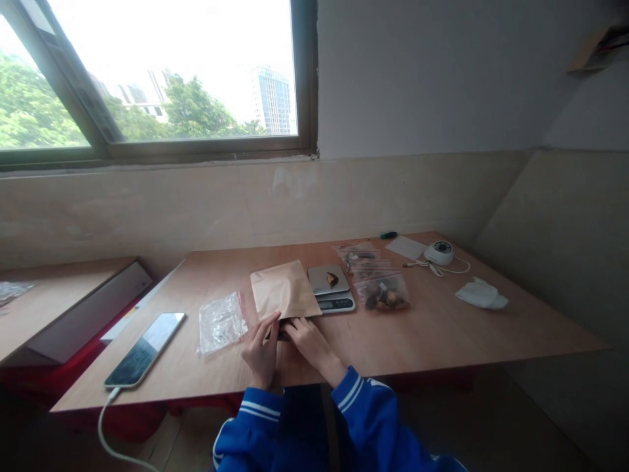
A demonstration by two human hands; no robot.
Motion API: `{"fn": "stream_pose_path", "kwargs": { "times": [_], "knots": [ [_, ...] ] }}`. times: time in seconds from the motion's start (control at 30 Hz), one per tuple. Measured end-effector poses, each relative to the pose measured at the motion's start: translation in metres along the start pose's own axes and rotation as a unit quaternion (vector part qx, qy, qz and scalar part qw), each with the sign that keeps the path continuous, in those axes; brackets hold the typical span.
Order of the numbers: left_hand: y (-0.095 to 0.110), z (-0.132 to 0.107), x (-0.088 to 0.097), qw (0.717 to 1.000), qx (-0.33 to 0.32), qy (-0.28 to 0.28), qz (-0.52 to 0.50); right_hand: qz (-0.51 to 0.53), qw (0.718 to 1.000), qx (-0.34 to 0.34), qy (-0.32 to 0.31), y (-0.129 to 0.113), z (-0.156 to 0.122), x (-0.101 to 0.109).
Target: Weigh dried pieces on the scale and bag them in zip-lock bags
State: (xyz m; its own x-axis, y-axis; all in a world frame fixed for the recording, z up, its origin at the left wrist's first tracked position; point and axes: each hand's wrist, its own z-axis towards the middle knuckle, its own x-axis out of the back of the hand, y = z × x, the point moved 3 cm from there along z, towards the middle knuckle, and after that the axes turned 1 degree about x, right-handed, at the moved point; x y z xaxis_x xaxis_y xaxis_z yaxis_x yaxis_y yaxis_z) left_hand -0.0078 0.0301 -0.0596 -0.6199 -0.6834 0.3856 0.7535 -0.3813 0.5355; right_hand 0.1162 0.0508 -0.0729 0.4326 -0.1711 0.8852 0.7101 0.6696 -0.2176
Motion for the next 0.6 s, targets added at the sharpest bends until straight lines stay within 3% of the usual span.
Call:
{"fn": "stream_pose_path", "kwargs": {
  "times": [0.17,0.3,0.47,0.6],
  "knots": [
    [-0.007,0.009,-0.011,1.0,0.005,-0.017,0.003,0.044,0.998,0.006,0.047,0.009,0.0,-0.002],
    [-0.016,0.015,-0.017,1.0,0.021,-0.002,0.008,0.129,0.984,0.001,0.121,0.008,-0.006,0.013],
    [-0.026,0.014,-0.018,0.998,0.027,0.055,-0.008,0.248,0.929,-0.059,0.27,0.016,-0.02,0.052],
    [-0.028,0.013,-0.016,0.993,0.028,0.117,-0.02,0.266,0.882,-0.177,0.346,0.061,-0.015,0.063]
  ]
}}
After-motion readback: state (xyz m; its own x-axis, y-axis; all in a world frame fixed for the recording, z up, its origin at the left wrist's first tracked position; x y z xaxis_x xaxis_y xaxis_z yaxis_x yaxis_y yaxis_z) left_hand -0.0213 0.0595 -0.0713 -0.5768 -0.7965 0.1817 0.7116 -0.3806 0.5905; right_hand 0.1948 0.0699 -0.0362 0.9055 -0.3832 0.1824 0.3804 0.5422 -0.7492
